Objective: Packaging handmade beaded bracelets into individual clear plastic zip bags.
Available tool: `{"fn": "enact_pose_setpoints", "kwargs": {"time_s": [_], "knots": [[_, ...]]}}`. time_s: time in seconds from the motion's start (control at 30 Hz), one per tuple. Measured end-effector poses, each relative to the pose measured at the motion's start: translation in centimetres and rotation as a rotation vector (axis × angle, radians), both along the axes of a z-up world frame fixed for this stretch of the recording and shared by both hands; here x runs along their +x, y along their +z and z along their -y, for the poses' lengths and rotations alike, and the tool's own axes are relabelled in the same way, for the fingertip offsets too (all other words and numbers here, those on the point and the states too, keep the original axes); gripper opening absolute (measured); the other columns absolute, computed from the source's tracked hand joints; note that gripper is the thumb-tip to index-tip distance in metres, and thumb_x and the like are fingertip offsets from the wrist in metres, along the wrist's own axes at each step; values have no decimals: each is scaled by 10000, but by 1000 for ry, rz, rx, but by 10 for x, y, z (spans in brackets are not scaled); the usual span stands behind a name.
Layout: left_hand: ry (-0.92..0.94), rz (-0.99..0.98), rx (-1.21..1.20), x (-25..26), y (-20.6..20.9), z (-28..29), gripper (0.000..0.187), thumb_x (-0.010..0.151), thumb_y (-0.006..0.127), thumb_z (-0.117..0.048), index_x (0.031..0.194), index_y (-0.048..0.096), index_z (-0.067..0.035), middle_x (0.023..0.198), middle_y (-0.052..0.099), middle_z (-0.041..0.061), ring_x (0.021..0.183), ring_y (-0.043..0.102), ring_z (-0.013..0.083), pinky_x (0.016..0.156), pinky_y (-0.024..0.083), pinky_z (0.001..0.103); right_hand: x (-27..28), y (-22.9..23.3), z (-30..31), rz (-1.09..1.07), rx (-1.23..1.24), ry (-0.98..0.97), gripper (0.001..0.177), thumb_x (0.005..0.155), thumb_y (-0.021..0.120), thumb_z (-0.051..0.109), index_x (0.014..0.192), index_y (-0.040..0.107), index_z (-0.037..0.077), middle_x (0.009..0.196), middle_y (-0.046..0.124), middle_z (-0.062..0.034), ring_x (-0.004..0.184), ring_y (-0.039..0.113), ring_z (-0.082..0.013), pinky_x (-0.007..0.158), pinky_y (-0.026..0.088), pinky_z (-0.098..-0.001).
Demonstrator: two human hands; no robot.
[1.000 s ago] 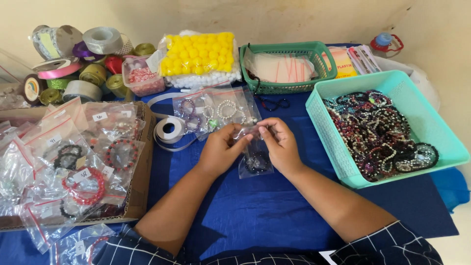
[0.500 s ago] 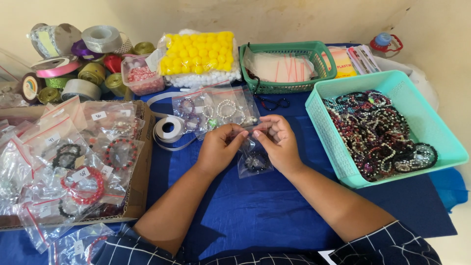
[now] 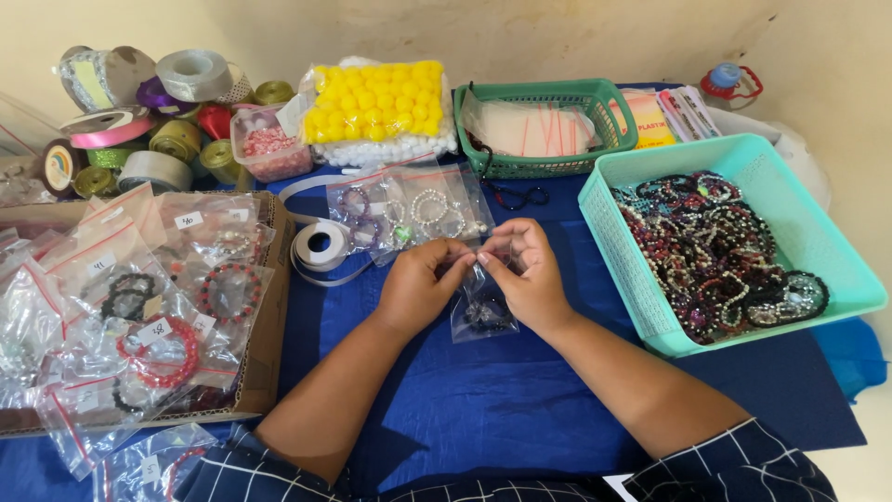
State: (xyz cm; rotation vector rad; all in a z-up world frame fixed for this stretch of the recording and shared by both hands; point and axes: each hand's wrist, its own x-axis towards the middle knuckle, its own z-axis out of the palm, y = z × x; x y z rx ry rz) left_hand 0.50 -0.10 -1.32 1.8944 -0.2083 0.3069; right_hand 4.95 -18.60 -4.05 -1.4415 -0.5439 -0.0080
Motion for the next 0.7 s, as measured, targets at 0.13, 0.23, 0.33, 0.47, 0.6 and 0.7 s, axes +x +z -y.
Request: {"fn": "enact_pose_setpoints", "kwargs": {"time_s": [0.13, 0.23, 0.33, 0.47, 0.6, 0.7], "knots": [[0, -13, -6, -2, 3, 1, 159, 926, 747, -167, 1004, 742, -29, 853, 780, 94, 715, 729, 104, 646, 574, 263, 0, -2, 0, 40, -6, -2, 309, 988, 689, -35, 1201, 484, 56, 1045, 677, -51, 980, 651, -92, 865, 517, -232], [-15, 13, -98, 0, -2, 1, 154, 929, 749, -140, 1003, 729, -7, 869, 782, 77, 752, 718, 91, 660, 575, 255, 0, 2, -1, -22, 23, -21, 359, 965, 688, -36, 1245, 479, 47, 1044, 682, -61, 966, 644, -99, 851, 505, -238], [-47, -11, -238, 4, -9, -2, 146, 940, 732, -117, 1020, 730, 6, 904, 780, 57, 825, 723, 74, 711, 588, 239, 5, 1, 0, -18, 144, 11, 351, 993, 641, -25, 1286, 460, 42, 1052, 708, -89, 1009, 680, -124, 922, 518, -255], [-30, -44, -279, 9, -14, -4, 128, 980, 704, -103, 1006, 730, 19, 872, 776, 68, 811, 723, 88, 717, 574, 238, 8, 1, 3, -31, 99, -58, 341, 996, 642, -34, 1273, 454, 25, 1042, 742, -133, 1007, 696, -146, 932, 520, -268], [-12, 3, -275, 10, -15, -4, 116, 984, 676, -85, 999, 714, 24, 884, 780, 69, 842, 743, 87, 738, 590, 234, 7, 2, 4, -47, 88, -58, 345, 983, 652, -42, 1258, 454, 23, 1053, 760, -153, 1021, 709, -159, 932, 522, -268], [54, 2, -167, 8, -3, -6, 121, 980, 666, -91, 999, 710, 19, 866, 786, 68, 812, 758, 88, 711, 588, 233, 5, 5, 4, -33, 84, -34, 332, 988, 655, -36, 1254, 465, 19, 1069, 769, -160, 1047, 716, -158, 957, 534, -275]]}}
